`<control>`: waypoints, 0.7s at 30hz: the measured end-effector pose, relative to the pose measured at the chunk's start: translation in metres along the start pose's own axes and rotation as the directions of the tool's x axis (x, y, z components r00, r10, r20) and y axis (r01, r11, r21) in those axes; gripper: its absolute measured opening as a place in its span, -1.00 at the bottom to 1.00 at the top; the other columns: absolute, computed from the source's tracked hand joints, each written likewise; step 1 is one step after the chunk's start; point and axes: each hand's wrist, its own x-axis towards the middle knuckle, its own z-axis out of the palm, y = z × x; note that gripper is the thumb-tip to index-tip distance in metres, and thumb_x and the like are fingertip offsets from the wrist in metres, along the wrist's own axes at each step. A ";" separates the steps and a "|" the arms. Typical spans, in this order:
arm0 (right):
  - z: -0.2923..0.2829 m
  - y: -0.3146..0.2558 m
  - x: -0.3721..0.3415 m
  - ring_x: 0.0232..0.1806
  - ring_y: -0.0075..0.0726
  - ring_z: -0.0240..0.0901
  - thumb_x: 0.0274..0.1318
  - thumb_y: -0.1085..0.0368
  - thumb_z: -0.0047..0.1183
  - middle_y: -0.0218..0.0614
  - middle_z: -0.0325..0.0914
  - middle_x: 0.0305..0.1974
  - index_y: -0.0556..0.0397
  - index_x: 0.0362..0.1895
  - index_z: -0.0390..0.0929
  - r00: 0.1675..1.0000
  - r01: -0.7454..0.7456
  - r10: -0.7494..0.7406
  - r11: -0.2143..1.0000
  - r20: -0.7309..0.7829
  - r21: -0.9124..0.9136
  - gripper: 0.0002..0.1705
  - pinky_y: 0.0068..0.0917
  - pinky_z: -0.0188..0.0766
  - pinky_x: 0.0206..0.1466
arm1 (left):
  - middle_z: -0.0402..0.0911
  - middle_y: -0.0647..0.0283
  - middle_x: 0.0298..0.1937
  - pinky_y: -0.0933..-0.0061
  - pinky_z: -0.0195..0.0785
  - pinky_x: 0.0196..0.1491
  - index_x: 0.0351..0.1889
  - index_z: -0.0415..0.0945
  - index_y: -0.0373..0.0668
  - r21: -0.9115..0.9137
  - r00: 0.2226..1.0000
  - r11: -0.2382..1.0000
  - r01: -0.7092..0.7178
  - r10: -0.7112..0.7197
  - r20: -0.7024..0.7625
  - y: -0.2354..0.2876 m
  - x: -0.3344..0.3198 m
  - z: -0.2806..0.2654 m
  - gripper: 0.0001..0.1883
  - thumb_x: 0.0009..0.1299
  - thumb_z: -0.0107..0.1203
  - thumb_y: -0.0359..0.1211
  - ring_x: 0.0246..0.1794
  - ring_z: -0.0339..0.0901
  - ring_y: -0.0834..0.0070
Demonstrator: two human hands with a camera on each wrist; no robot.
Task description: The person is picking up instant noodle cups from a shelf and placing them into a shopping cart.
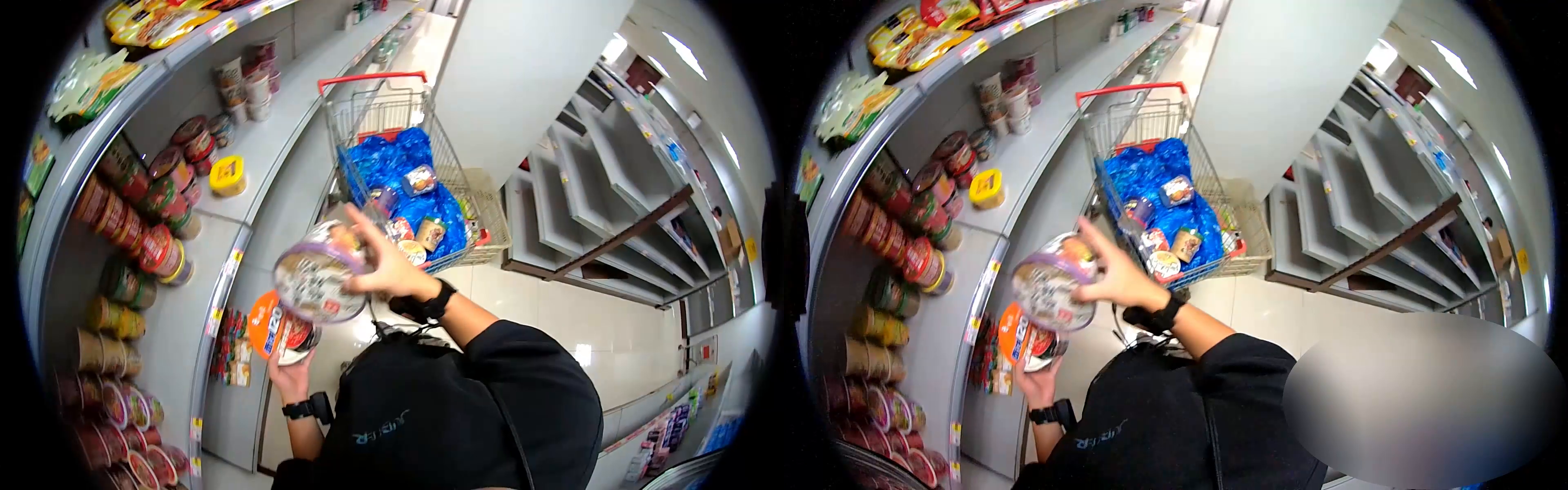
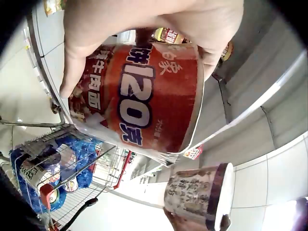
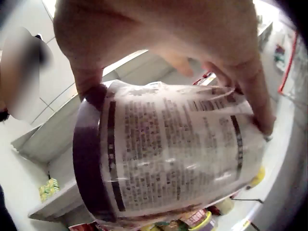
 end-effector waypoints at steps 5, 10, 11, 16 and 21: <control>-0.032 0.008 -0.033 0.22 -0.25 0.16 -0.36 0.36 0.36 -0.11 0.23 0.16 0.14 0.41 -0.20 0.988 -0.089 0.083 0.995 -0.128 -0.037 0.24 -0.40 0.06 0.28 | 0.26 0.12 0.30 -0.19 0.08 0.23 0.30 0.12 -0.15 0.033 1.000 0.999 -0.019 0.018 0.022 -0.011 -0.012 0.011 -0.37 0.28 -0.04 -0.16 0.29 0.20 0.10; -0.064 0.027 -0.061 0.12 -0.21 0.28 -0.34 0.39 0.32 -0.07 0.27 0.11 0.14 0.40 -0.16 0.962 -0.086 0.108 0.991 -0.252 0.099 0.19 -0.40 0.21 0.19 | 0.29 0.13 0.27 -0.17 0.18 0.17 0.30 0.13 -0.14 0.140 0.996 0.986 -0.093 0.093 0.007 -0.022 -0.024 0.034 -0.37 0.28 -0.05 -0.14 0.25 0.26 0.11; -0.073 0.032 -0.067 0.13 -0.20 0.29 -0.31 0.39 0.30 -0.04 0.26 0.14 0.14 0.40 -0.15 0.958 -0.071 0.087 0.995 -0.273 0.067 0.16 -0.37 0.25 0.17 | 0.30 0.14 0.27 -0.16 0.19 0.16 0.30 0.13 -0.13 0.152 0.995 0.984 -0.095 0.095 0.010 -0.025 -0.025 0.038 -0.38 0.28 -0.06 -0.14 0.25 0.26 0.12; -0.133 0.043 -0.096 0.14 -0.19 0.28 -0.26 0.42 0.21 -0.04 0.25 0.14 0.24 0.37 -0.12 0.939 0.031 0.034 0.983 -0.342 0.181 0.07 -0.35 0.21 0.19 | 0.28 0.12 0.28 -0.16 0.17 0.18 0.30 0.12 -0.14 0.179 0.984 0.968 -0.175 0.176 0.010 -0.066 -0.033 0.071 -0.38 0.29 -0.07 -0.15 0.25 0.26 0.10; -0.205 0.050 -0.136 0.19 -0.19 0.22 -0.15 0.48 0.06 -0.02 0.19 0.20 0.26 0.34 -0.04 0.910 0.065 0.050 0.963 -0.412 0.261 -0.10 -0.36 0.17 0.22 | 0.33 0.13 0.24 -0.09 0.20 0.16 0.29 0.12 -0.16 0.199 0.974 0.956 -0.217 0.225 -0.019 -0.127 -0.048 0.119 -0.37 0.27 -0.06 -0.13 0.23 0.30 0.17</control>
